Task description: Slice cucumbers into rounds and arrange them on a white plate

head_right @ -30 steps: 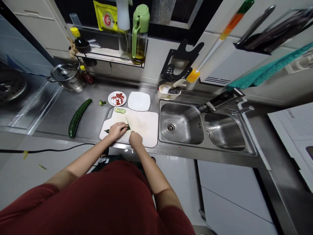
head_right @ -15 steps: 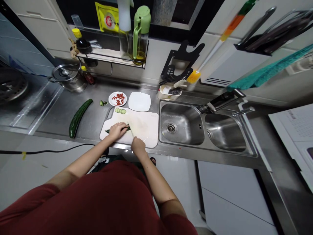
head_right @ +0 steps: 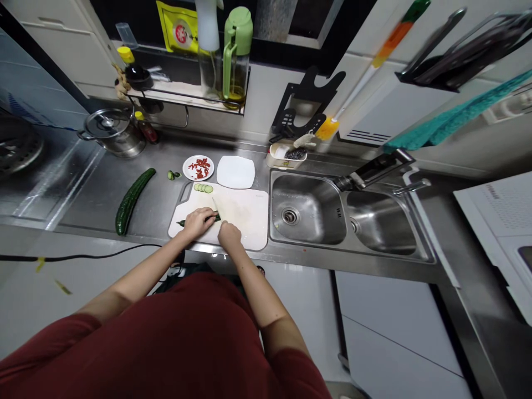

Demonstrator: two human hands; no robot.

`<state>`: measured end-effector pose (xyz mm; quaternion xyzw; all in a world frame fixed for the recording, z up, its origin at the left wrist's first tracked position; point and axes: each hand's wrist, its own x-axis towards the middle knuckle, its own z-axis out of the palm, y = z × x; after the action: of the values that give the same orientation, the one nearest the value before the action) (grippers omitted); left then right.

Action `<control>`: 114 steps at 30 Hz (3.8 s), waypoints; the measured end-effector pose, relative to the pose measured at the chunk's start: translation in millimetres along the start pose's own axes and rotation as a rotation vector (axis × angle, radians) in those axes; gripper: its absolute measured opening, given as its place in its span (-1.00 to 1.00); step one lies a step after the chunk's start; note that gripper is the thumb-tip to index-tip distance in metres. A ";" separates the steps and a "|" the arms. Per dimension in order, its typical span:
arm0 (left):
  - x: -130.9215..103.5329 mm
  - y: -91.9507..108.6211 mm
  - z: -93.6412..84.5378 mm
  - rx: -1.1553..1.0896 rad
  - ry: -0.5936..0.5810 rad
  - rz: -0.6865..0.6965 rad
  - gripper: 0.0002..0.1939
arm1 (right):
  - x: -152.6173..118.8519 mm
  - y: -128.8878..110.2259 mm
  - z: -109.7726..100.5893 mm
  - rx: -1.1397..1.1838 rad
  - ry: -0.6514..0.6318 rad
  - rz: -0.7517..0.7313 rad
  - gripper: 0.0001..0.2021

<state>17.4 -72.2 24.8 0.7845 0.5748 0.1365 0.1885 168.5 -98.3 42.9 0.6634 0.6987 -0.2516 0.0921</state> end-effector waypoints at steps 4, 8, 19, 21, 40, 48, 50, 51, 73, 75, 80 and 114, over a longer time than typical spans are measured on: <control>0.1 0.6 -0.8 0.000 -0.006 -0.004 -0.71 | 6.1 -4.1 -3.9 0.007 -0.005 0.000 -0.74; 0.1 0.4 -0.7 -0.006 -0.005 -0.006 -0.71 | 4.0 -3.3 -2.6 0.005 0.009 0.007 -0.74; 0.3 2.1 -0.9 -0.019 -0.018 -0.035 -0.73 | -34.3 19.6 16.0 -0.027 -0.035 0.028 -0.78; 0.4 2.2 -0.8 -0.018 -0.012 -0.036 -0.73 | -34.7 20.1 16.3 -0.028 -0.041 0.029 -0.78; 0.6 2.0 -2.4 -0.013 -0.007 -0.025 -0.72 | 3.6 -3.5 -4.2 0.004 -0.008 0.003 -0.74; 1.1 3.6 -5.0 -0.022 -0.027 -0.049 -0.71 | -15.4 5.4 2.3 -0.023 -0.019 0.018 -0.75; 1.2 3.2 -5.1 -0.028 -0.021 -0.041 -0.71 | -20.5 8.5 4.6 -0.027 -0.030 0.017 -0.75; 1.2 3.0 -5.1 -0.031 -0.019 -0.039 -0.71 | -22.8 10.0 5.7 -0.029 -0.037 0.019 -0.75; 10.7 0.4 -12.5 -0.063 -0.052 -0.081 -0.72 | -46.7 28.3 9.1 0.012 -0.049 0.038 -0.75; 13.0 -1.7 -14.2 -0.070 -0.053 -0.081 -0.72 | -47.1 31.7 6.4 0.028 -0.054 0.035 -0.74; 17.5 -5.3 -19.2 -0.088 -0.084 -0.081 -0.71 | -49.6 41.8 -0.3 0.032 -0.019 0.044 -0.70; 36.8 20.0 -20.9 -0.106 0.204 0.063 -0.61 | -48.8 54.7 -3.5 -0.076 0.267 0.034 -0.50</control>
<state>36.5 -39.6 52.4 0.7732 0.5579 0.2517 0.1662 227.5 -139.9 55.9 0.6986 0.7025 -0.1326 0.0278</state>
